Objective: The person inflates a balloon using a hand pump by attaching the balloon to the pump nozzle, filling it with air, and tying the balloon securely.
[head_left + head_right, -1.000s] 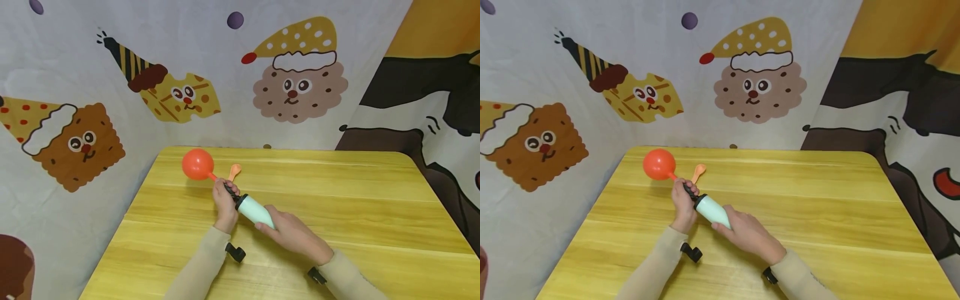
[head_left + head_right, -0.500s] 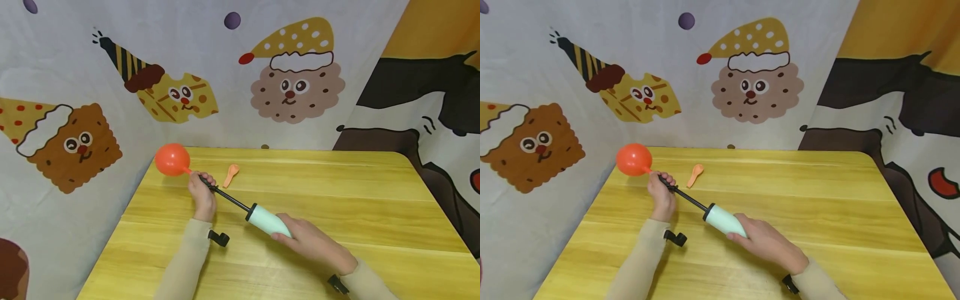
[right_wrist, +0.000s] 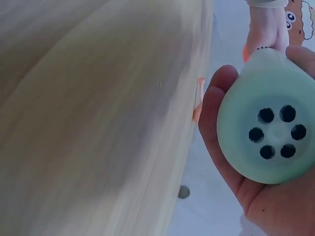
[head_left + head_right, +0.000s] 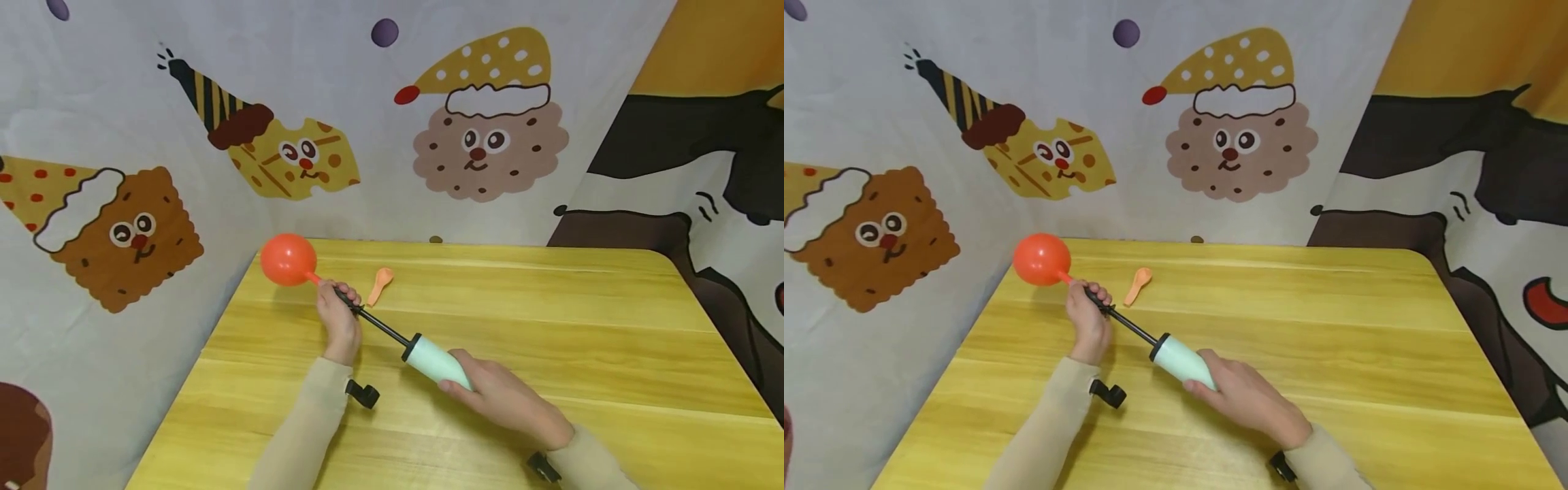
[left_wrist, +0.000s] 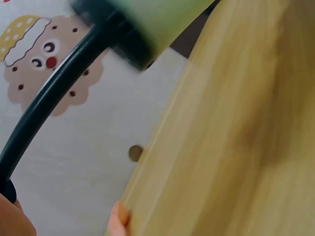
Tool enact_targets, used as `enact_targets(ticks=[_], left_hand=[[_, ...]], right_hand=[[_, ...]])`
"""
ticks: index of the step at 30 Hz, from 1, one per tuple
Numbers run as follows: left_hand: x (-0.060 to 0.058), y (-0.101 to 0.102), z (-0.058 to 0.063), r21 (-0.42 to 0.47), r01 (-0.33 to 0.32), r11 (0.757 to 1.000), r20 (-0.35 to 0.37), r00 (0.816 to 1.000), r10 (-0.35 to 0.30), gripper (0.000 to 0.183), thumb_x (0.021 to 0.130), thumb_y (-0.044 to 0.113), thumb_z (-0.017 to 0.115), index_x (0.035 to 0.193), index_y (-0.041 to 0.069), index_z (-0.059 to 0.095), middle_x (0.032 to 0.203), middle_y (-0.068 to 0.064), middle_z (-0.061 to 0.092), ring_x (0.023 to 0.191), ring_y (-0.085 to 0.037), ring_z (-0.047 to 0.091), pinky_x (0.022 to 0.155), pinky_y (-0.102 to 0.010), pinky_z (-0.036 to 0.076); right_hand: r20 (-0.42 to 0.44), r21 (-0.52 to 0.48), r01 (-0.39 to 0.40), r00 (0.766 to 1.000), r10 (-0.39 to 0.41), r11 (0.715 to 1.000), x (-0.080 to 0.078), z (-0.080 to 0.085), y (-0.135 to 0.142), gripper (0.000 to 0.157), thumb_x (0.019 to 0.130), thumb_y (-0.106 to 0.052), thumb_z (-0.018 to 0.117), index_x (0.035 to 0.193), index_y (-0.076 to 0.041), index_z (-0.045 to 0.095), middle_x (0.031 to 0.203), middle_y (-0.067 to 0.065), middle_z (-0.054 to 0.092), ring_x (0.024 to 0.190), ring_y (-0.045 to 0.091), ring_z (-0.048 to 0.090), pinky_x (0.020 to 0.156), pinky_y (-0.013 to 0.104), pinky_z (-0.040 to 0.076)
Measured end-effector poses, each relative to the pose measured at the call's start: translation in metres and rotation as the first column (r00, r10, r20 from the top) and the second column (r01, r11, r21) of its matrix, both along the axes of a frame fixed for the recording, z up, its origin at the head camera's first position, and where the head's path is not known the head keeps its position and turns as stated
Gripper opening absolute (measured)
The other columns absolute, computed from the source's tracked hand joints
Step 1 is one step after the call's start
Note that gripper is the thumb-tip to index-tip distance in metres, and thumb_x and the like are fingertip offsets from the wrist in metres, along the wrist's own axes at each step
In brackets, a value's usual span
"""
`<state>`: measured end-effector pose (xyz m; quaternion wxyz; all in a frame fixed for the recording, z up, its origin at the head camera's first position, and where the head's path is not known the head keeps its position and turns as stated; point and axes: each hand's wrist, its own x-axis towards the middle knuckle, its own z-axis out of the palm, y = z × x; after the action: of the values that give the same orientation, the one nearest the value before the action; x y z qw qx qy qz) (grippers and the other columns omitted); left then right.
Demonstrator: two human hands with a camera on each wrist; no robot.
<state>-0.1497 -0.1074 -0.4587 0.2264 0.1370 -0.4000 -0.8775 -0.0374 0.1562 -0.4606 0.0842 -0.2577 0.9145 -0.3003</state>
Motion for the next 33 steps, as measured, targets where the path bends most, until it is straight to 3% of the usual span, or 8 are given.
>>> enact_targets(ticks=[10, 17, 24, 33], left_hand=[[0.018, 0.028, -0.012, -0.031, 0.077, 0.997, 0.031, 0.997, -0.076, 0.032, 0.115, 0.023, 0.03, 0.091, 0.011, 0.046, 0.074, -0.001, 0.05, 0.056, -0.009, 0.048, 0.051, -0.02, 0.043], [0.022, 0.036, -0.014, -0.066, 0.139, 0.988, 0.055, 0.989, -0.135, 0.033, 0.115, 0.028, 0.031, 0.09, 0.012, 0.046, 0.074, 0.0, 0.051, 0.057, -0.009, 0.049, 0.053, -0.02, 0.045], [0.01, 0.023, -0.007, -0.022, 0.115, 0.993, 0.021, 0.993, -0.114, 0.033, 0.115, 0.025, 0.033, 0.089, 0.01, 0.047, 0.072, 0.0, 0.051, 0.055, -0.01, 0.049, 0.051, -0.021, 0.045], [-0.006, -0.022, 0.001, 0.023, 0.006, 1.0, 0.001, 1.0, -0.006, 0.031, 0.114, 0.026, 0.035, 0.088, 0.012, 0.046, 0.071, 0.001, 0.05, 0.055, -0.01, 0.046, 0.05, -0.021, 0.041]], right_hand=[[0.039, -0.01, 0.037, 0.999, -0.036, 0.999, -0.01, 0.0, -0.03, 0.061, 0.104, -0.061, 0.05, 0.137, -0.009, 0.053, 0.094, -0.005, 0.062, 0.076, 0.008, 0.056, 0.066, 0.032, 0.05], [0.028, -0.047, 0.034, 0.999, -0.033, 0.998, -0.017, 0.002, -0.041, 0.053, 0.106, -0.054, 0.052, 0.132, -0.009, 0.054, 0.086, -0.004, 0.058, 0.071, 0.011, 0.054, 0.061, 0.03, 0.048], [0.07, -0.068, 0.052, 0.996, -0.047, 0.996, -0.015, 0.005, -0.033, 0.059, 0.105, -0.057, 0.052, 0.142, -0.011, 0.052, 0.099, -0.002, 0.064, 0.081, 0.012, 0.058, 0.069, 0.036, 0.052], [0.031, -0.03, -0.025, 0.999, 0.026, 0.999, -0.001, 0.009, 0.006, 0.052, 0.105, -0.054, 0.055, 0.142, -0.018, 0.054, 0.107, -0.009, 0.066, 0.084, 0.005, 0.058, 0.071, 0.031, 0.051]])
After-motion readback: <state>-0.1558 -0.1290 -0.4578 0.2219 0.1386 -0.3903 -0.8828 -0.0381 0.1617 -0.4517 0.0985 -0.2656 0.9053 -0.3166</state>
